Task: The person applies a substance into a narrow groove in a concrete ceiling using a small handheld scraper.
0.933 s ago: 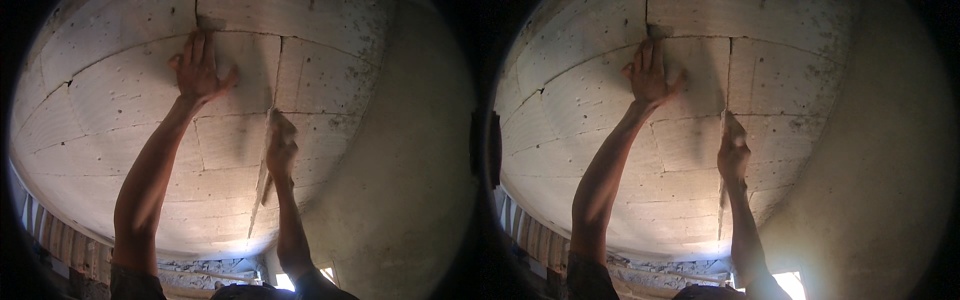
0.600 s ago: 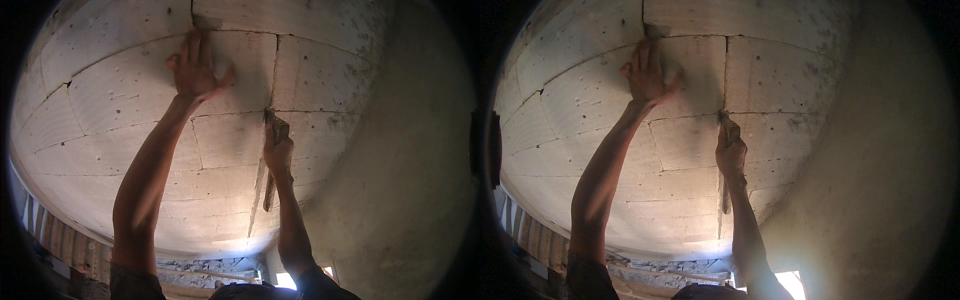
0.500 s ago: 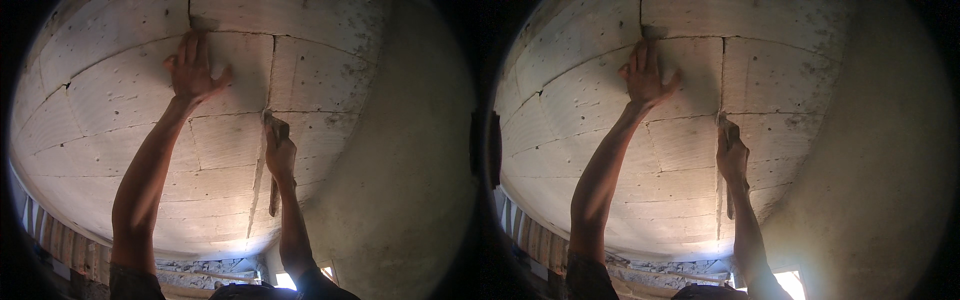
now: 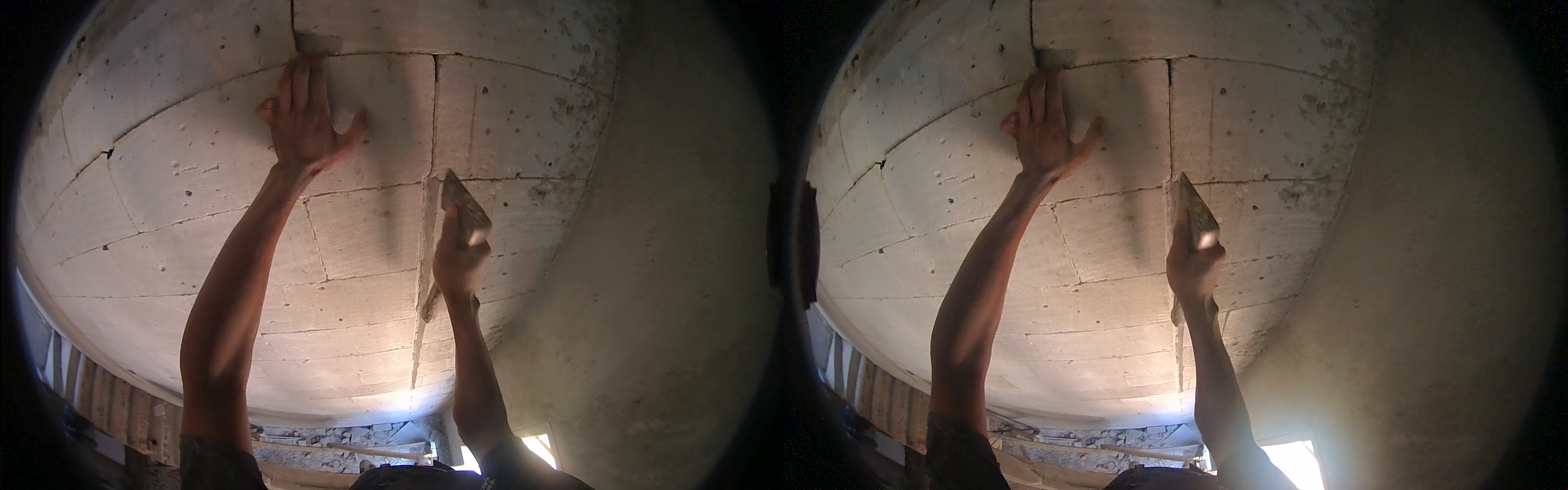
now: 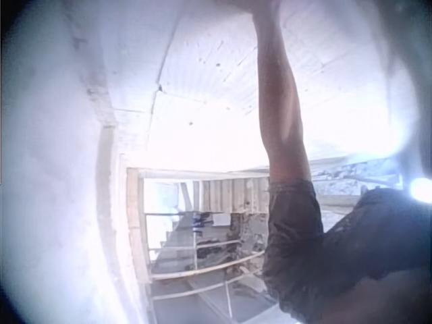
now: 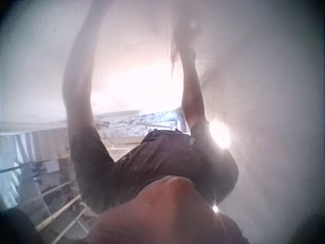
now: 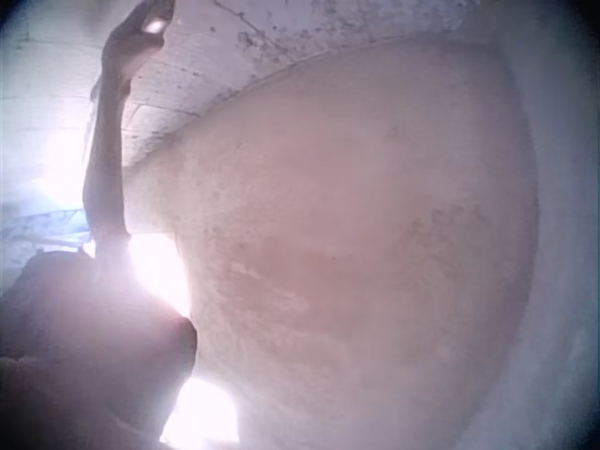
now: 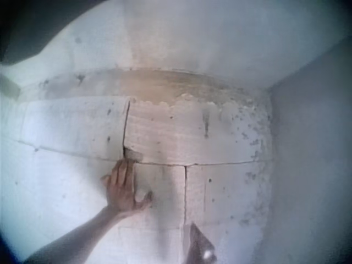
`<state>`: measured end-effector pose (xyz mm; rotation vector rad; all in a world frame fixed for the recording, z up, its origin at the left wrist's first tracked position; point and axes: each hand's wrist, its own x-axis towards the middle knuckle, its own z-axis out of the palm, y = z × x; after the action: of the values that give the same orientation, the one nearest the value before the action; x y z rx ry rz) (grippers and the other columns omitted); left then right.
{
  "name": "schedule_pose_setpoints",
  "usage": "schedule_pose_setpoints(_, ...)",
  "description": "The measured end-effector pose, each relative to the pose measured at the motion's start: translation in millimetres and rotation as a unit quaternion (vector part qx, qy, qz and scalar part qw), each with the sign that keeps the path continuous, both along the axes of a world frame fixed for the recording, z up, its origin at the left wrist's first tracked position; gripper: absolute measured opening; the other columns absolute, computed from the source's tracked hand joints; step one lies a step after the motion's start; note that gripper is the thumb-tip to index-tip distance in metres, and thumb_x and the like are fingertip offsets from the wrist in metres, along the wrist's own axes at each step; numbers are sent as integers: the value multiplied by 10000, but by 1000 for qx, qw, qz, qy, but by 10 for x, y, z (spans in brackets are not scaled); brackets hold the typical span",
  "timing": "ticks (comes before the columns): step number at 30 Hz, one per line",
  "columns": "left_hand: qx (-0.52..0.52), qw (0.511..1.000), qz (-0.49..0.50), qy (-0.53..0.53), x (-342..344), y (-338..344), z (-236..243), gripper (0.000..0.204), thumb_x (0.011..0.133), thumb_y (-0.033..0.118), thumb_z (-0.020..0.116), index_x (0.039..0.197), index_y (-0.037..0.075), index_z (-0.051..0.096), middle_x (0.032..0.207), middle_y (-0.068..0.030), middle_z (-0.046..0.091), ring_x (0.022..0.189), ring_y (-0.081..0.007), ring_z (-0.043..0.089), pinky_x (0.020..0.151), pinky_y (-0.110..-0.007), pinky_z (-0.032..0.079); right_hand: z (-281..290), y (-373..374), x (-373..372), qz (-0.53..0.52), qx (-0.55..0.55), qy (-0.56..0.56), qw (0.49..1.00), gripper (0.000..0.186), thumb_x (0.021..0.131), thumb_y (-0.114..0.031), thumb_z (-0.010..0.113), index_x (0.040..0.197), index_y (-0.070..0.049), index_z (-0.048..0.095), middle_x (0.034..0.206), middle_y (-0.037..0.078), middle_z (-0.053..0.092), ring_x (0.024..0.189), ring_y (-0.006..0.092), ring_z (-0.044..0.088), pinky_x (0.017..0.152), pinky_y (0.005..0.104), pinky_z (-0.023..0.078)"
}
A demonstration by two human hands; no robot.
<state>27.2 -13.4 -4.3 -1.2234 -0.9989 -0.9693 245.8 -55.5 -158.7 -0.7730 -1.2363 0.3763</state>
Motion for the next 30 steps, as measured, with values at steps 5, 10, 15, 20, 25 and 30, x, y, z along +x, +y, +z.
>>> schedule_pose_setpoints(5,-73,997,-15,-20,15,-35,-31,910,759,537,672,1406,-39,393,1405,-232,369,1340,-351,319,926,-505,313,-80,280,91,24,-61,-115,991,280,990,-194,575,1173,16,553,796,170,701,692,206,698,574,334,528)
schedule_pose_setpoints(10,-131,991,-25,-31,57,-125,-7,990,809,502,678,1467,-89,233,1468,-310,240,1348,-454,261,1084,-556,313,-434,255,-87,-11,54,17,998,254,1001,-210,557,1161,-13,546,849,179,709,742,248,716,613,341,537)
schedule_pose_setpoints(15,-133,990,-34,-14,35,-108,4,1013,817,512,676,1473,-97,202,1473,-317,224,1372,-463,222,1103,-561,296,-410,309,47,55,-57,-91,993,252,997,-182,568,1153,14,592,841,149,713,814,227,718,637,338,543)
schedule_pose_setpoints(20,-170,984,-11,-45,108,-221,8,1013,824,504,674,1473,-104,189,1479,-328,214,1377,-464,223,1107,-578,283,-529,249,8,36,-69,-88,993,232,1001,-185,550,1167,-30,599,839,193,710,776,275,736,606,360,541)
schedule_pose_setpoints(25,-185,981,6,-57,69,-225,0,1044,820,523,676,1481,-106,168,1492,-337,196,1387,-458,218,1067,-621,286,-330,174,13,33,-65,-136,988,297,998,-213,546,1189,9,595,834,206,703,719,307,723,605,384,551)
schedule_pose_setpoints(30,-191,977,53,-80,154,-211,39,1058,784,649,621,1491,-42,244,1540,-232,204,1454,-360,160,963,-616,296,-177,266,-14,-23,-6,-133,991,349,1015,-246,504,1263,-7,561,869,221,689,803,331,723,667,395,566)
